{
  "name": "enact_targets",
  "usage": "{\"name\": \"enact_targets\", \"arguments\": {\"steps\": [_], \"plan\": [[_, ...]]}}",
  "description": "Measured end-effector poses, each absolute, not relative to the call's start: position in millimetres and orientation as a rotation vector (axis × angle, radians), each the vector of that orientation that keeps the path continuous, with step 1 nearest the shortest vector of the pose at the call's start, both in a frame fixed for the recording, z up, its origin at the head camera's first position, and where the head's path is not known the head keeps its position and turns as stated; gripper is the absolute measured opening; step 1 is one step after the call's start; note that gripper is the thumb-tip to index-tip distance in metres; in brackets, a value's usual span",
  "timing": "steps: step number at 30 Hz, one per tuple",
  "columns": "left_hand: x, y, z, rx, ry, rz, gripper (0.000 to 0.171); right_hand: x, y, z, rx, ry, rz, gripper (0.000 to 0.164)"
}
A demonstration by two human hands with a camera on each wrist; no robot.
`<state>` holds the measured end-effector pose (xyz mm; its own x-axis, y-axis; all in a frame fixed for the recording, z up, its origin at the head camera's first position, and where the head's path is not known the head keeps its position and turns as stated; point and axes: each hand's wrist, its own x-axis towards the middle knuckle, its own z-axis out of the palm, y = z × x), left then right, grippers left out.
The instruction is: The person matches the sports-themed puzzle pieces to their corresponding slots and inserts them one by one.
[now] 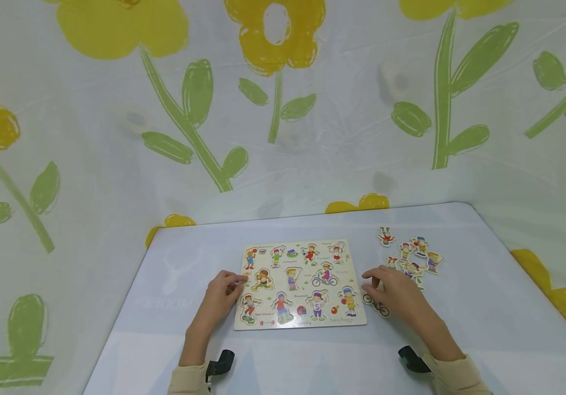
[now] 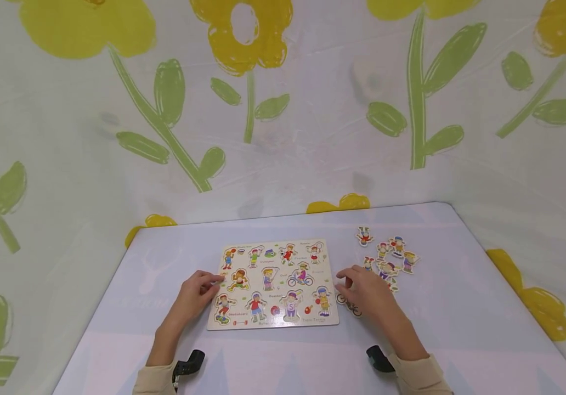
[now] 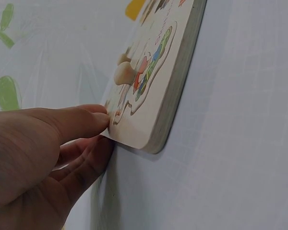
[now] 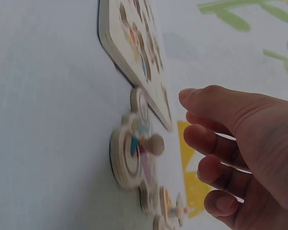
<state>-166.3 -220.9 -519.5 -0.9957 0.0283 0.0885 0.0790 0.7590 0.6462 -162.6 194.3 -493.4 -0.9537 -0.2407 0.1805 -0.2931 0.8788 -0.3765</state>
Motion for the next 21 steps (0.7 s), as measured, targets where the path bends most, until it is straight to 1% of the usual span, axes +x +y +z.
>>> {"name": "enact_targets", "arguments": {"steps": [9, 21], "plan": [[-165.0, -221.5, -516.4, -0.098, -2.872, -1.065, 0.023, -169.5, 221.1, -493.9, 0.314, -2.925, 0.698, 0.029], [-165.8, -219.6, -517.6, -0.110, -2.861, -1.080, 0.022, -177.2, 244.9, -496.6, 0.329, -2.877, 0.669, 0.032]]}}
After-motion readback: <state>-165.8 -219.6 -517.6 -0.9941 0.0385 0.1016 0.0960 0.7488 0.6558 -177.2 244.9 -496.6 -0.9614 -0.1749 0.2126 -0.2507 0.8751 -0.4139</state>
